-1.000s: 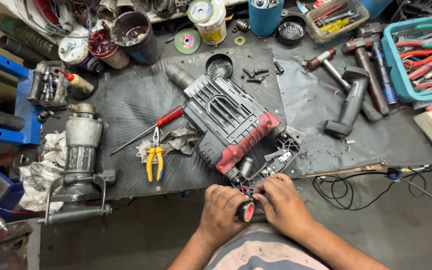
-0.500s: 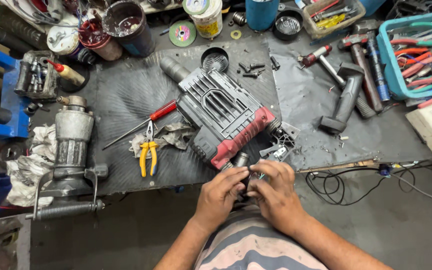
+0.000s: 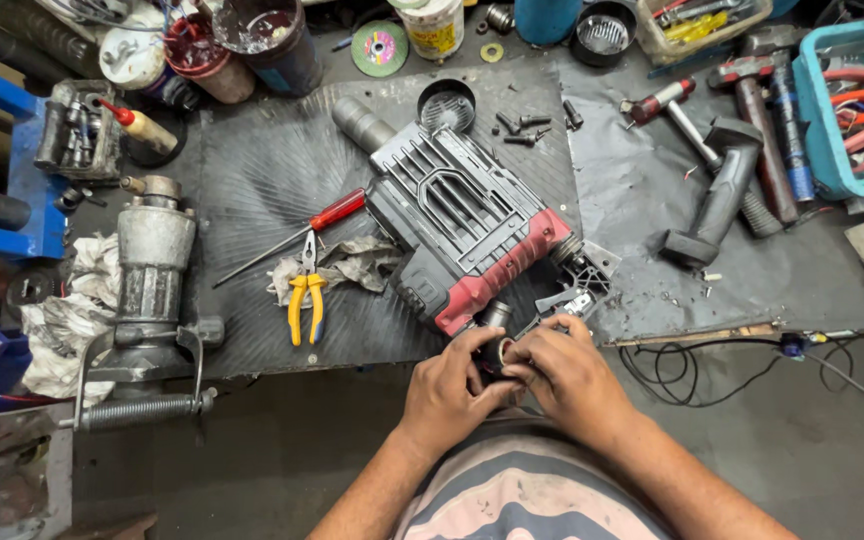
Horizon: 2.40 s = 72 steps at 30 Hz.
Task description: The person repairs a disassembled rotary hammer drill on a workbench, manipulating its wiring and switch components by hand, using a screwdriver on the housing, and fitting small parts back into the tool body.
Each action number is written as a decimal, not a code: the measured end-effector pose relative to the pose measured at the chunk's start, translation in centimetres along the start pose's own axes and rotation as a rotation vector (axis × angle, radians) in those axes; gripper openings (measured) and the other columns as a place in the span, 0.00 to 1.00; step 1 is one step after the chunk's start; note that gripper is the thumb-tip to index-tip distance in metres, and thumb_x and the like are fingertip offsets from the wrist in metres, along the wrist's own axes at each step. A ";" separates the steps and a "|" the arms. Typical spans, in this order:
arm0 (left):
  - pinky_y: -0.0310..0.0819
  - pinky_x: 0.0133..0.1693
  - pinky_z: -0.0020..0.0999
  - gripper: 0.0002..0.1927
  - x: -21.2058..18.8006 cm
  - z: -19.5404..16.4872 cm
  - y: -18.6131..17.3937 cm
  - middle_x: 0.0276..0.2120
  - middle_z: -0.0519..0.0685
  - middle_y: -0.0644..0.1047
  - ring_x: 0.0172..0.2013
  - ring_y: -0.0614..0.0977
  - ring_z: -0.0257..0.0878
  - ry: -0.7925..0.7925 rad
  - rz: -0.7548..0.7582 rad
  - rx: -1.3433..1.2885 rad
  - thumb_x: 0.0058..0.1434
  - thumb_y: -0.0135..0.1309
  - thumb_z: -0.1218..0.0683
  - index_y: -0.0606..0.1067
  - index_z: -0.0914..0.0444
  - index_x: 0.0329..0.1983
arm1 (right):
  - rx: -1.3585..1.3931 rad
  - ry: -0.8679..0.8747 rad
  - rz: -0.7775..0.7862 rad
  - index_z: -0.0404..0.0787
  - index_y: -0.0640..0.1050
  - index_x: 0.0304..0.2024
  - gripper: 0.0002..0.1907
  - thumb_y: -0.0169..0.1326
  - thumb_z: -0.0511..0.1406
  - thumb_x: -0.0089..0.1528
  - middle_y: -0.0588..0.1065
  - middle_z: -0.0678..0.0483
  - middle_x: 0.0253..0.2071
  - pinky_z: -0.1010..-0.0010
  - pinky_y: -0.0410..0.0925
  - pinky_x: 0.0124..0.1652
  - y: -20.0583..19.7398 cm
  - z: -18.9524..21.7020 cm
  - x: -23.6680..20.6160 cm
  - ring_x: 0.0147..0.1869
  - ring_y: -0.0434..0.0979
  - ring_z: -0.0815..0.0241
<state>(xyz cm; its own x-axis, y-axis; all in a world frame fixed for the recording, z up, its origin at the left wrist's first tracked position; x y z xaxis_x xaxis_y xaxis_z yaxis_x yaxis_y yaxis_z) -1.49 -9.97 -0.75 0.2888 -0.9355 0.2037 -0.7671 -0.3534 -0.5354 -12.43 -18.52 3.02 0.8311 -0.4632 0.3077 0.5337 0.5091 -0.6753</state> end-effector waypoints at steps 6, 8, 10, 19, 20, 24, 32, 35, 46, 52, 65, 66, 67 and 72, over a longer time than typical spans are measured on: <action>0.76 0.29 0.34 0.40 0.2 0.0 -0.1 0.44 0.46 0.83 0.21 0.79 0.38 0.044 0.043 -0.009 0.51 0.71 0.46 0.66 0.62 0.62 | 0.068 -0.112 0.085 0.43 0.79 0.42 0.12 0.64 0.34 0.56 0.78 0.54 0.37 0.53 0.65 0.58 -0.7 0.3 0.5 0.43 0.78 0.53; 0.76 0.32 0.37 0.40 0.4 -1.1 -0.7 0.43 0.47 0.82 0.26 0.81 0.43 0.152 0.006 0.072 0.49 0.72 0.44 0.66 0.62 0.61 | 0.114 -0.136 0.081 0.42 0.79 0.40 0.09 0.63 0.33 0.58 0.78 0.55 0.36 0.54 0.66 0.59 -0.8 0.6 0.4 0.43 0.79 0.56; 0.77 0.34 0.39 0.38 0.5 -1.8 -0.9 0.42 0.48 0.81 0.31 0.82 0.46 0.183 -0.009 0.103 0.48 0.72 0.45 0.68 0.60 0.59 | 0.090 -0.160 0.032 0.41 0.77 0.40 0.09 0.62 0.33 0.58 0.77 0.53 0.38 0.56 0.67 0.57 -0.9 1.1 0.2 0.46 0.78 0.52; 0.79 0.42 0.38 0.32 1.4 -0.9 -0.4 0.44 0.49 0.80 0.37 0.84 0.46 -0.150 0.413 -0.038 0.48 0.69 0.48 0.74 0.58 0.57 | 0.022 -0.170 -0.024 0.40 0.79 0.41 0.10 0.63 0.31 0.57 0.77 0.54 0.33 0.54 0.68 0.56 -0.2 1.0 -0.7 0.38 0.79 0.57; 0.78 0.46 0.39 0.33 1.8 -2.3 -1.3 0.48 0.50 0.79 0.42 0.83 0.47 0.009 0.377 -0.075 0.48 0.69 0.49 0.74 0.60 0.57 | 0.019 -0.151 -0.014 0.40 0.79 0.41 0.10 0.63 0.31 0.57 0.77 0.53 0.32 0.54 0.69 0.56 0.0 0.9 -0.8 0.38 0.78 0.56; 0.75 0.44 0.42 0.33 1.4 -3.4 -1.8 0.60 0.52 0.75 0.42 0.82 0.47 0.125 0.349 -0.074 0.44 0.71 0.48 0.74 0.62 0.53 | 0.008 -0.020 -0.093 0.38 0.79 0.40 0.11 0.64 0.32 0.56 0.78 0.47 0.37 0.58 0.71 0.51 -0.1 0.4 -1.0 0.46 0.79 0.46; 0.75 0.44 0.40 0.26 -1.2 -2.9 -1.1 0.57 0.49 0.76 0.40 0.81 0.46 0.212 -0.009 0.122 0.52 0.68 0.55 0.72 0.62 0.53 | 0.242 0.123 0.082 0.40 0.85 0.39 0.12 0.67 0.34 0.52 0.82 0.51 0.35 0.62 0.72 0.48 0.7 -1.6 -1.2 0.44 0.81 0.50; 0.75 0.44 0.41 0.27 -2.2 -3.5 -1.5 0.54 0.49 0.77 0.40 0.81 0.46 0.299 -0.082 0.151 0.51 0.70 0.56 0.73 0.61 0.53 | 0.384 0.264 0.116 0.39 0.85 0.40 0.10 0.65 0.32 0.55 0.82 0.52 0.34 0.62 0.72 0.50 1.0 -3.0 -1.5 0.42 0.82 0.54; 0.81 0.34 0.36 0.30 0.6 -1.2 -3.6 0.39 0.50 0.84 0.29 0.86 0.41 -0.092 0.179 -0.109 0.49 0.70 0.51 0.75 0.62 0.55 | 0.167 -0.086 0.092 0.40 0.80 0.37 0.08 0.64 0.32 0.56 0.76 0.51 0.32 0.55 0.68 0.60 -0.2 0.8 -1.2 0.39 0.79 0.52; 0.81 0.44 0.38 0.18 2.3 -3.6 -3.1 0.49 0.51 0.81 0.46 0.85 0.48 0.144 -0.016 0.061 0.63 0.62 0.54 0.76 0.60 0.56 | 0.034 -0.192 -0.072 0.38 0.78 0.38 0.10 0.64 0.33 0.56 0.74 0.51 0.35 0.56 0.70 0.53 -1.2 2.5 -1.2 0.43 0.77 0.48; 0.80 0.43 0.43 0.37 0.1 -2.1 -1.2 0.51 0.52 0.82 0.43 0.85 0.52 0.050 0.210 -0.048 0.63 0.61 0.45 0.64 0.61 0.72 | 0.011 -0.223 -0.010 0.43 0.79 0.36 0.10 0.66 0.35 0.53 0.76 0.54 0.33 0.61 0.69 0.45 -0.9 2.3 0.8 0.40 0.76 0.51; 0.80 0.45 0.43 0.39 -0.1 -2.7 -1.1 0.52 0.53 0.82 0.46 0.85 0.53 0.125 0.210 -0.067 0.65 0.60 0.45 0.61 0.63 0.75 | 0.015 -0.195 0.000 0.43 0.80 0.37 0.11 0.66 0.34 0.52 0.76 0.54 0.33 0.61 0.69 0.45 -0.8 2.0 0.8 0.40 0.76 0.51; 0.79 0.43 0.44 0.44 -0.2 -2.6 -1.0 0.48 0.55 0.81 0.44 0.84 0.54 0.145 0.187 -0.043 0.57 0.63 0.43 0.61 0.63 0.73 | 0.018 -0.170 0.006 0.42 0.80 0.37 0.12 0.65 0.34 0.51 0.76 0.53 0.33 0.61 0.69 0.44 -0.6 1.8 0.9 0.40 0.76 0.50; 0.78 0.39 0.45 0.44 -1.8 -1.9 0.1 0.41 0.56 0.81 0.38 0.84 0.53 0.137 0.015 0.063 0.48 0.72 0.48 0.64 0.63 0.64 | 0.115 -0.065 0.002 0.42 0.79 0.37 0.10 0.66 0.33 0.54 0.76 0.54 0.32 0.63 0.69 0.45 0.3 0.6 0.2 0.39 0.76 0.52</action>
<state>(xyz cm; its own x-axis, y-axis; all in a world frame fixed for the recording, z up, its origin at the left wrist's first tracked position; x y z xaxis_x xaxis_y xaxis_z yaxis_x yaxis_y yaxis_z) -3.14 -8.35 0.35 0.1937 -0.9331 0.3031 -0.7321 -0.3431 -0.5885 -12.00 -18.02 3.22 0.8388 -0.4155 0.3518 0.5430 0.5915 -0.5961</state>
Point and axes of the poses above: each hand's wrist, its own x-axis towards the middle knuckle, its own y-axis out of the palm, z = x × y, the point moved 9 cm from there along x, towards the middle knuckle
